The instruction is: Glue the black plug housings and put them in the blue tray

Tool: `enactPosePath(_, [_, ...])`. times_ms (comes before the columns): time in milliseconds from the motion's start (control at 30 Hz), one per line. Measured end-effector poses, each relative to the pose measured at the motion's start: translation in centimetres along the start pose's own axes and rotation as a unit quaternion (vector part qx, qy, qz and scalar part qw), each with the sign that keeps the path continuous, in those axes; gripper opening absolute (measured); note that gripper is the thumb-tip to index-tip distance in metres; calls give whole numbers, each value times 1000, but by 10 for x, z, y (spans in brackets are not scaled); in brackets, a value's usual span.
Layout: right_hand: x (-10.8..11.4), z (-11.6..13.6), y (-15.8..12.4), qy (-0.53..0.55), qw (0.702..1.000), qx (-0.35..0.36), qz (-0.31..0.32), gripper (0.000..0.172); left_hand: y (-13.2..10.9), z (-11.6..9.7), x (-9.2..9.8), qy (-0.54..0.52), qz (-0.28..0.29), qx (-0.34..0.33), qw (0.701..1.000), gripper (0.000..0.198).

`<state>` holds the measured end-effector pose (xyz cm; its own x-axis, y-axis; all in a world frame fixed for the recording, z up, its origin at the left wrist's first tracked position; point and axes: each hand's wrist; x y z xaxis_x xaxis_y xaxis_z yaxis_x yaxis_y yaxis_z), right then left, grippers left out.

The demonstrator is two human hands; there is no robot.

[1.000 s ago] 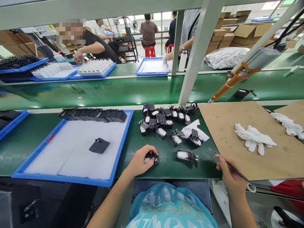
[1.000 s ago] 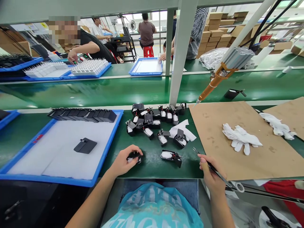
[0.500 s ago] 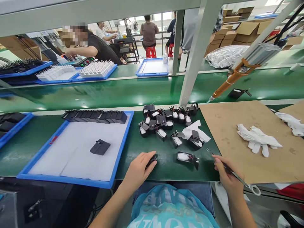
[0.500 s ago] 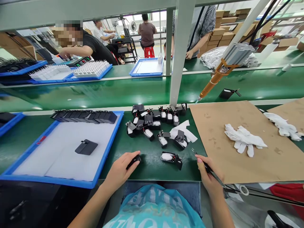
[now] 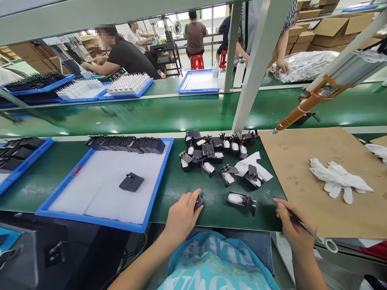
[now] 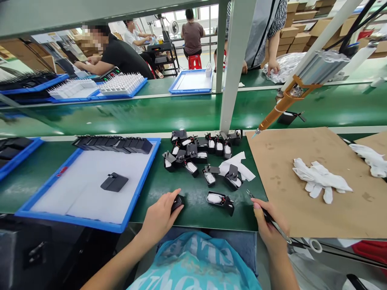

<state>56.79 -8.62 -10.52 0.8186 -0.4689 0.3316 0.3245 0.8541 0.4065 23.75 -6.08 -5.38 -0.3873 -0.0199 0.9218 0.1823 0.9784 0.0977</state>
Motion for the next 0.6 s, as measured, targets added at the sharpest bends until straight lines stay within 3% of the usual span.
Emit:
enactPosePath(67, [0,1,0,-4,1000,4,-3,13,3,1,3,-174,41,69,981,41])
enactPosePath(100, [0,2,0,-5,1000,5,-4,13,4,0,4,-284,62,110,951,44])
enactPosePath(167, [1,4,1,-6,1000,8,-7,13,6,-2,4,-488,97,179,849,49])
enactPosePath(233, [1,4,1,-5,1000,8,-10,13,8,-6,4,-613,109,215,752,54])
enactPosePath(300, [2,3,0,-8,1000,1,-14,14,9,-9,5,-662,112,232,704,56])
enactPosePath(367, [2,1,-1,-11,1000,-10,-15,15,11,-11,6,-673,114,237,691,56])
enactPosePath(500, [1,-4,-1,-10,1000,-17,-15,17,13,-11,9,-679,109,208,696,55])
enactPosePath(600, [0,-2,-1,-12,1000,-17,-15,17,10,-8,12,-664,83,178,721,52])
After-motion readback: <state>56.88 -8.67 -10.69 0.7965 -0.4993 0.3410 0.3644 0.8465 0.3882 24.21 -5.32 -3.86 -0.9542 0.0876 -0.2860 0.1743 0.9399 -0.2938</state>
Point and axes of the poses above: each hand's wrist, its own y-axis towards the middle knuckle, its own x-axis out of the back of the hand, z = x × y, and after that the axes turned 10 degrees about y, right-handed
